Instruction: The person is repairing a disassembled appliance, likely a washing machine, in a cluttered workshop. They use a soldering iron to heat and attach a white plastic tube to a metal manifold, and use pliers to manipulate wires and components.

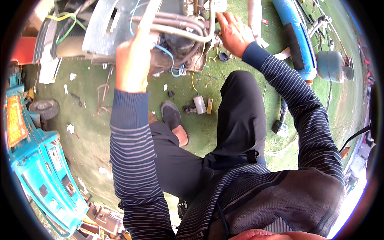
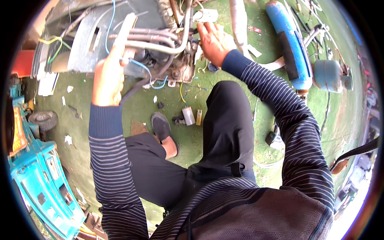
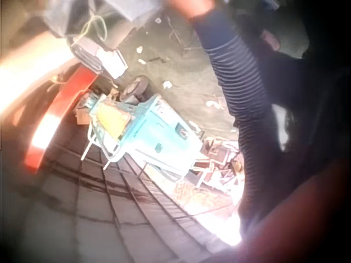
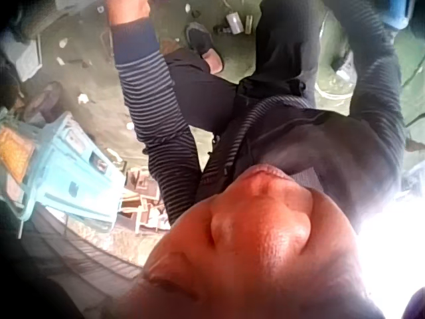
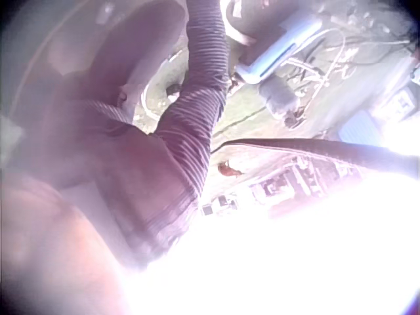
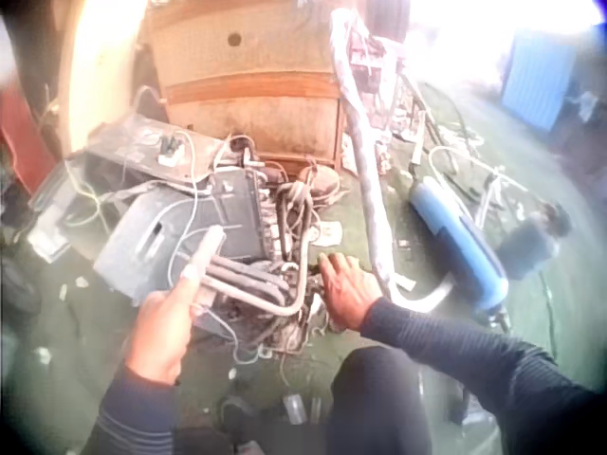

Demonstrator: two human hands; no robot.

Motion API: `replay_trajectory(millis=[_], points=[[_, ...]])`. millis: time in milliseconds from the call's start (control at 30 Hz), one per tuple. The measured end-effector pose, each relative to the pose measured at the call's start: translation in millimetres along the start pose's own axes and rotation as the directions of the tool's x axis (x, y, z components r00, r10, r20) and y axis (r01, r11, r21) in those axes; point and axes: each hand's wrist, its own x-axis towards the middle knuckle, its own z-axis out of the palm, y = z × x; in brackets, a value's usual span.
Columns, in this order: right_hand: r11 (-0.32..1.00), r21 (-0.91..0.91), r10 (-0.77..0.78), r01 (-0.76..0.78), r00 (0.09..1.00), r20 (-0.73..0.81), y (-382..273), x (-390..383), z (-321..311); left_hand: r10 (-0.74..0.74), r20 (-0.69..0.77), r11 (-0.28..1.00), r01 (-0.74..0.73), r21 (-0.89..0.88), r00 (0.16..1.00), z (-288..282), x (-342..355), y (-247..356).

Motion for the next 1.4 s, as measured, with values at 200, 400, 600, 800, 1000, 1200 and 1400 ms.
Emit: replay_trajectory(millis=[200,400,600,800,1000,1200,1400], points=[[0.988,-0.040,-0.149,0.148,0.989,-0.009,-14,27,-5,0.038,-0.040,0.996,-0.041,-0.078,0.998,2,0,-2],[0.987,-0.045,-0.152,0.156,0.985,0.082,10,37,18,0.300,0.047,0.940,-0.304,0.153,0.953,8,1,1],[0.967,0.036,-0.249,0.254,0.963,-0.100,8,35,25,0.390,0.082,0.842,-0.391,0.372,0.917,6,-14,10],[0.978,0.045,-0.206,0.203,0.977,0.064,4,42,17,0.317,0.007,0.894,-0.301,0.330,0.948,7,-6,11],[0.955,0.014,-0.297,0.297,0.955,-0.005,10,47,23,0.259,-0.048,0.941,-0.241,0.238,0.965,10,-12,12],[0.918,0.038,-0.397,0.395,0.910,0.117,23,64,16,0.194,-0.028,0.933,-0.175,0.315,0.981,7,-14,15],[0.867,-0.078,-0.482,0.491,0.869,0.111,22,75,6,0.196,-0.031,0.932,-0.177,0.316,0.980,1,-25,22]])
